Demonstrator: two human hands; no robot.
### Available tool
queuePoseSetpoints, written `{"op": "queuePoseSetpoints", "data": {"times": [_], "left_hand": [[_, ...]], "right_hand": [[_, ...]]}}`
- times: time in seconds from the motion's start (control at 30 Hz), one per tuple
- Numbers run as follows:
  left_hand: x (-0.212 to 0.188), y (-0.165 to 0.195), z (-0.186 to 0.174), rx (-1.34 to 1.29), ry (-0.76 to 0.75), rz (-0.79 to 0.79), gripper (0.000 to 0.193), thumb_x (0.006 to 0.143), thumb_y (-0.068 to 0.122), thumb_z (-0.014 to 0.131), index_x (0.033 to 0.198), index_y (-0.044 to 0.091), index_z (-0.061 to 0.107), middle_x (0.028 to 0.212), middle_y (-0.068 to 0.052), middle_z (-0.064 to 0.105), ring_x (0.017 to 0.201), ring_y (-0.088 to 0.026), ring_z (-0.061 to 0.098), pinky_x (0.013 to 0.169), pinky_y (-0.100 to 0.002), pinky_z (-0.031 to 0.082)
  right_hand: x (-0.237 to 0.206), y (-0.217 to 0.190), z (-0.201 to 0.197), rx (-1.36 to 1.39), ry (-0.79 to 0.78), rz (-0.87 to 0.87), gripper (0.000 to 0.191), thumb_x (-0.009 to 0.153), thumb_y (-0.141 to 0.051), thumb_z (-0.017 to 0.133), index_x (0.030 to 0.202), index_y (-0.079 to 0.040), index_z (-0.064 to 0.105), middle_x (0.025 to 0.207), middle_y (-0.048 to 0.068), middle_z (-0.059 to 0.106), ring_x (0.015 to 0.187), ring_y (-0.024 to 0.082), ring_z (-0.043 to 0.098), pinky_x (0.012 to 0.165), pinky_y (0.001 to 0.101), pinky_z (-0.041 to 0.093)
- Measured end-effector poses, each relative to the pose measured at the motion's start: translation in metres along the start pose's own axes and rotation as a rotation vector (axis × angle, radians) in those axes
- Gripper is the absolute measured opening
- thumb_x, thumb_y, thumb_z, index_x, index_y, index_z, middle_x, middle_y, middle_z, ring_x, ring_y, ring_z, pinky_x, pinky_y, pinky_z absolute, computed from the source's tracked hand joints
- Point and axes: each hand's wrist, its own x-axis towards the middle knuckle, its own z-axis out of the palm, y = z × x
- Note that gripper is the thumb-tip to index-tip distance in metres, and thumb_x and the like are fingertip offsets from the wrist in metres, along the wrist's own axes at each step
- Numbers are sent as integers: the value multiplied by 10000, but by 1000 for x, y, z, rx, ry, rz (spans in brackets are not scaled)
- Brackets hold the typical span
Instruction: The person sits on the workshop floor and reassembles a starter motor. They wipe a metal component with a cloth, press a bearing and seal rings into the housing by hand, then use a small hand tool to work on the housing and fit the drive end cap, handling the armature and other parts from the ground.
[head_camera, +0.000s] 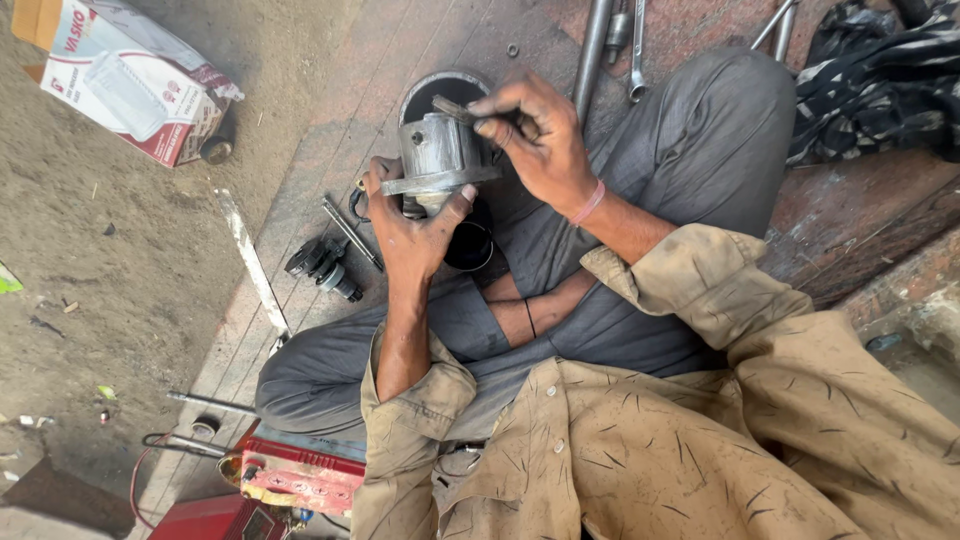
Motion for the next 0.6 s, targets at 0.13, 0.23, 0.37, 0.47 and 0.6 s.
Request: {"op": "queuePoseSetpoints", "data": {"times": [0.13, 0.23, 0.37, 0.47, 0.6], "left_hand": [[0, 0, -1, -284, -36, -149, 671, 722, 244, 921, 1107, -47, 454, 1057, -88, 575, 955, -170, 649, 824, -278, 568], [0, 1, -2, -195, -65, -168, 654, 714, 217, 926, 1117, -87, 510, 1065, -151, 532, 933, -199, 651, 803, -298, 572], [-1, 1, -3, -200, -40, -127, 836, 747, 204, 924, 1301, -107, 381, 1116, -175, 653, 1001, -205, 713, 864, -301, 595], [1, 0, -2, -375, -53, -273, 738, 742, 206, 887, 1193, -86, 380, 1058, -160, 676, 924, -198, 726, 796, -308, 628], [2, 1, -2, -219, -81, -172, 585, 781, 146, 910, 1177, -87, 548, 1090, -153, 608, 959, -212, 701, 838, -319, 597]], "right_hand": [[3, -2, 1, 66, -41, -121, 145, 1051, -75, 742, 1167, -24, 670, 1107, 45, 668, 1029, 142, 660, 895, 281, 555], [9, 2, 1, -47, -29, -174, 142, 1045, -53, 742, 1178, -25, 702, 1112, 60, 695, 999, 149, 660, 881, 294, 545], [6, 5, 4, 111, -70, -80, 163, 1046, -50, 726, 1208, -31, 711, 1087, 82, 666, 965, 133, 641, 833, 282, 565], [1, 7, 8, 90, -74, -65, 157, 1013, -68, 748, 1170, -75, 741, 1042, 77, 678, 884, 115, 629, 734, 249, 577], [3, 7, 7, 5, -67, -128, 184, 1038, -83, 763, 1219, -95, 730, 1080, 64, 670, 927, 122, 621, 775, 253, 544]]}}
